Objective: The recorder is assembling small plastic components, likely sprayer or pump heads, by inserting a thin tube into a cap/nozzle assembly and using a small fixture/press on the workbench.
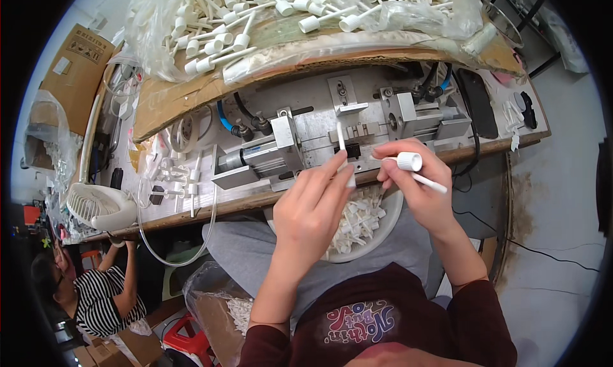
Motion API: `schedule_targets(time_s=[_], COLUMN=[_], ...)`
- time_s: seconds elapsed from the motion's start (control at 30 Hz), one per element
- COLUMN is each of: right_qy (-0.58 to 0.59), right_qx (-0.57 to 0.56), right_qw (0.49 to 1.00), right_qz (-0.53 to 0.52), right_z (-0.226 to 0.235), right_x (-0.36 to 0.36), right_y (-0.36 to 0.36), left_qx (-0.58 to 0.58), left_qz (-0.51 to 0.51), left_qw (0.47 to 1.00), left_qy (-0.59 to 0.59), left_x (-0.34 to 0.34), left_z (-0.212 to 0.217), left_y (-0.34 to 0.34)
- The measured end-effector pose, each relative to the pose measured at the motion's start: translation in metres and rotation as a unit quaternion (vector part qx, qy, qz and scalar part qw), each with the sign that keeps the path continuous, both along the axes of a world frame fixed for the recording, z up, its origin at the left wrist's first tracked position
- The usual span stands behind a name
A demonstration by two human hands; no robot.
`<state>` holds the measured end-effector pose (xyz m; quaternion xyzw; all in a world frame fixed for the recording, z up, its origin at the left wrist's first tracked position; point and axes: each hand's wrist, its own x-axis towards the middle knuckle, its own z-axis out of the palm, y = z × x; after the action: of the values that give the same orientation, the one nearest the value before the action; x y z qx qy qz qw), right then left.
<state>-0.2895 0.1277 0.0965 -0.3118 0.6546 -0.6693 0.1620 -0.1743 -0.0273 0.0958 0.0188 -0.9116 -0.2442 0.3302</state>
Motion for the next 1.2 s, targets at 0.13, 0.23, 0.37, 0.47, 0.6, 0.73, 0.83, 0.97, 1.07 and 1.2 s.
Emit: schedule_targets(time_s=[0.13,0.23,0.37,0.47,0.6,0.73,0.83,0.97,1.07,1.2], right_qy=[0.031,0.060,0.244,0.327,0.404,0.460,0.487,0.496,0.422,0.135], right_qx=[-0.023,-0.035,0.022,0.017,0.022,0.036,0.025,0.020,0.023,0.036], right_qw=[0.999,0.996,0.964,0.938,0.908,0.881,0.870,0.864,0.900,0.982], right_qz=[-0.029,-0.059,-0.107,-0.116,-0.108,-0.100,-0.077,-0.089,-0.108,-0.129], right_z=[-0.004,-0.005,-0.008,-0.011,-0.016,-0.016,-0.017,-0.014,-0.012,-0.013], right_x=[0.002,0.004,0.002,0.002,0.000,-0.001,0.003,0.003,0.005,0.012], right_y=[0.005,0.007,0.010,0.009,0.013,0.015,0.009,0.000,-0.001,0.013], left_qx=[-0.091,-0.113,-0.094,-0.079,-0.066,0.102,0.241,0.195,0.159,0.018], left_qz=[0.017,0.015,0.028,0.027,0.029,-0.056,-0.149,-0.122,-0.048,0.005], left_qw=[0.995,0.993,0.993,0.994,0.994,0.992,0.959,0.973,0.986,1.000], left_qy=[-0.036,-0.038,-0.069,-0.072,-0.081,-0.044,-0.017,0.011,-0.016,-0.022], left_x=[-0.009,-0.014,-0.018,-0.018,-0.017,-0.009,0.000,0.003,0.007,-0.008], left_z=[-0.013,-0.017,-0.005,-0.004,-0.003,-0.002,0.013,0.011,0.010,-0.008], left_y=[-0.003,-0.003,-0.001,-0.001,-0.002,0.000,0.012,0.012,0.015,0.009])
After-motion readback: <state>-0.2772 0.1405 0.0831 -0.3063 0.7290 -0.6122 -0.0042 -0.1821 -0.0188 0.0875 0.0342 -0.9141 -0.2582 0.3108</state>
